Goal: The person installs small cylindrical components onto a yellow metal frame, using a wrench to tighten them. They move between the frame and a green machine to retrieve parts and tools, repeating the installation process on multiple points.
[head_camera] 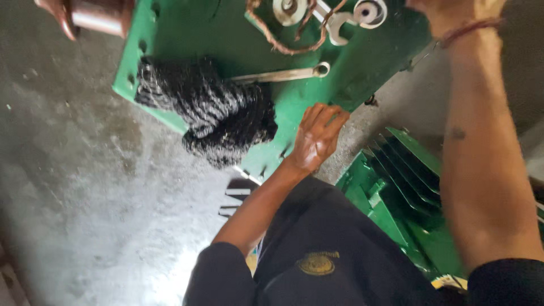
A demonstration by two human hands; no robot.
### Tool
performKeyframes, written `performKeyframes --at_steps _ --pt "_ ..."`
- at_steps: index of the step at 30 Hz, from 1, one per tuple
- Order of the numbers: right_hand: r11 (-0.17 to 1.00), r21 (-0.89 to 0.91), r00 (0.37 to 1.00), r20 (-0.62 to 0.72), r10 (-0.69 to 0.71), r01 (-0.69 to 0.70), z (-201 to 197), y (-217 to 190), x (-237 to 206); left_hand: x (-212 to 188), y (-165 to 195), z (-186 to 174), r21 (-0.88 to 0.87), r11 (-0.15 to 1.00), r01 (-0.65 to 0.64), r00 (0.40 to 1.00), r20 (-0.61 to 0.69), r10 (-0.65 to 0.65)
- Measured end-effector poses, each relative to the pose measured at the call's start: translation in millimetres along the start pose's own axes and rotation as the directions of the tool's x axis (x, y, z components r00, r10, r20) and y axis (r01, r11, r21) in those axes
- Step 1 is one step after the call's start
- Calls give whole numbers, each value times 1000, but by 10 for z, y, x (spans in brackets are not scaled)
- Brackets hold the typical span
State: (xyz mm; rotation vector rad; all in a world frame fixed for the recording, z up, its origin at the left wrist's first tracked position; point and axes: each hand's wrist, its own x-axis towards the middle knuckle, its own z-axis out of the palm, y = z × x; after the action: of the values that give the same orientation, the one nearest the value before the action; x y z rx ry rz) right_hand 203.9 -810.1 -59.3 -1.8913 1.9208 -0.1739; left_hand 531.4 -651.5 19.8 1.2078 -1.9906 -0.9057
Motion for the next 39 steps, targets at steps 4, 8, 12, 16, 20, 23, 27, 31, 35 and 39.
performKeyframes --at_steps 4,8,12,16,20,23,27,31,35,39 --pt "997 67 999 -15 48 -47 39 -164 8 106 15 -37 -13 999 -32 998 -46 32" --pt "967 249 979 -182 93 -46 -137 -538 -40 240 88 -74 10 1000 -19 994 -105 20" --pt "984 121 861 -505 -56 134 -474 -822 -277 361 138 -121 65 998 12 1000 -5 -12" --pt "810 561 825 -531 194 170 -668 -825 -965 508 154 -134 -18 999 51 997 -55 -52" --pt "786 572 783 -369 500 -232 -499 -388 -2094 733 205 -85 8 1000 18 994 -107 -17" --pt "744 578 706 -368 605 -335 -76 142 -2923 964 277 -19 49 998 -44 990 -128 50" --pt "325 901 529 -133 838 -287 643 749 -3821 1275 409 98 93 991 -93 985 -139 105" --pt "323 853 589 -22 808 -410 1106 1133 -4162 1494 594 227 178 981 -75 978 -181 108" --pt "484 662 690 70 720 -572 1125 1407 -3970 1762 761 351 224 971 -83 961 -239 137" --pt "514 603 690 86 719 -610 873 1790 -3597 2162 812 538 326 944 -55 952 -267 148"
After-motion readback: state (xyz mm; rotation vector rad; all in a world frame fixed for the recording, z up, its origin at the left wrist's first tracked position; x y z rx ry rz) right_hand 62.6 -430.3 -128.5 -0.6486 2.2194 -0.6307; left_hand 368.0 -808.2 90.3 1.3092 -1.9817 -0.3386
